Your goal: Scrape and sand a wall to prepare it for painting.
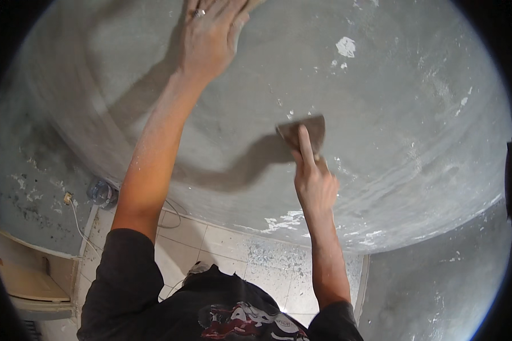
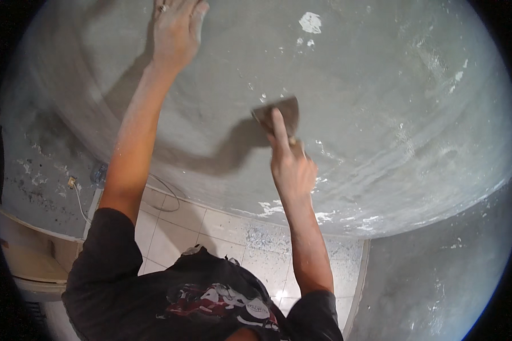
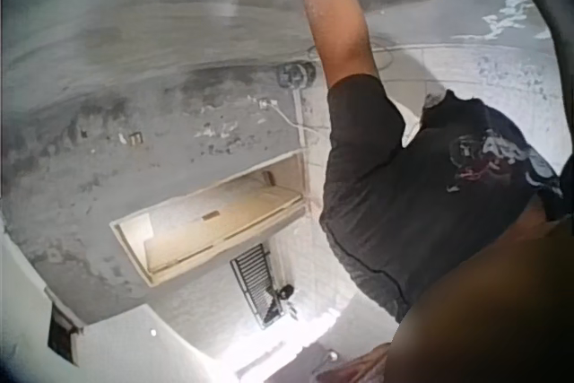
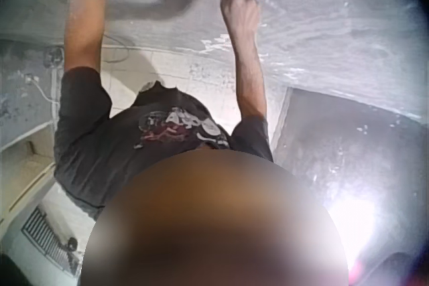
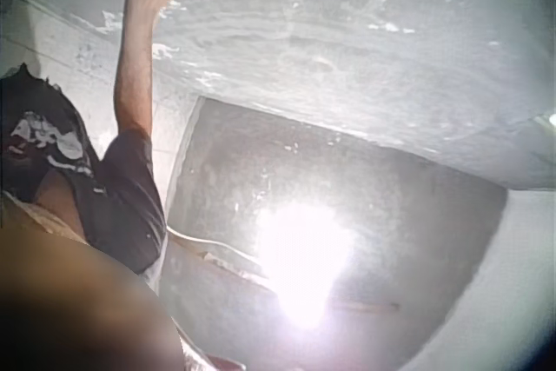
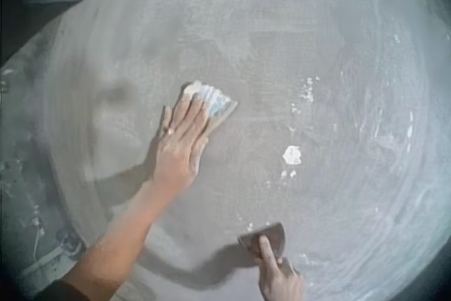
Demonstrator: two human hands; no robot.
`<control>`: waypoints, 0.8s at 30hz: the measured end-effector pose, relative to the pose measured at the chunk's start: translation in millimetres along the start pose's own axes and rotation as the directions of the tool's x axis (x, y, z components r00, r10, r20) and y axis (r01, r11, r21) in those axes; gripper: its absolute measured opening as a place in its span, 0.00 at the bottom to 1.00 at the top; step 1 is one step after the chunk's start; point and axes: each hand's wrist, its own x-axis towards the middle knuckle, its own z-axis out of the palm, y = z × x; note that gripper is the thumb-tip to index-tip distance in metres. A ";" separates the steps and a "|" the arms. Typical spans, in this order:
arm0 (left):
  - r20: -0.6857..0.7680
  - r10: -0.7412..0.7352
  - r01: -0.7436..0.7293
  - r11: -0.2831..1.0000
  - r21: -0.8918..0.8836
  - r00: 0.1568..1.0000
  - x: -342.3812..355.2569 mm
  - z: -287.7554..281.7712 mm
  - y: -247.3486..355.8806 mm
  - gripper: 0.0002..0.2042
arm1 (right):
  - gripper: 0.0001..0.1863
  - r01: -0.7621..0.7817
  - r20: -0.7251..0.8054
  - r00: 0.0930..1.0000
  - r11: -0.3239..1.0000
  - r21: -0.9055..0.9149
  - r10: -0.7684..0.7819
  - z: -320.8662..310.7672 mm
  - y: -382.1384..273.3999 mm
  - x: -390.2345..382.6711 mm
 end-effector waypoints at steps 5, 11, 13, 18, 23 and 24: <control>-0.134 0.170 -0.155 0.981 0.116 0.976 -9.6 13.4 -0.2 0.22 | 0.32 -0.017 0.032 0.999 0.999 -0.035 0.018 -5.6 -15.4 16.3; -0.149 0.234 -0.250 0.963 -0.103 0.961 -17.8 16.1 -53.9 0.21 | 0.33 0.020 0.007 1.000 0.999 -0.033 -0.019 -11.8 -70.2 58.5; -0.407 0.334 -0.427 0.890 -0.161 0.850 -27.4 15.5 -75.5 0.21 | 0.33 -0.014 0.058 0.998 0.997 -0.072 0.018 -6.3 -49.4 33.3; 0.047 0.053 -0.052 0.998 -0.033 0.997 -34.0 -14.8 -50.7 0.25 | 0.32 -0.017 -0.011 1.000 0.998 -0.063 0.017 -9.4 -72.8 64.3; 0.140 0.058 -0.040 0.991 -0.132 0.988 -45.1 -36.6 -61.7 0.24 | 0.28 -0.084 -0.078 0.993 0.996 0.026 0.086 -32.9 -141.4 141.6; 0.192 0.036 -0.006 0.987 -0.158 0.981 -53.3 -43.1 -62.9 0.24 | 0.28 -0.086 -0.100 0.991 0.996 0.020 0.088 -29.9 -141.3 137.7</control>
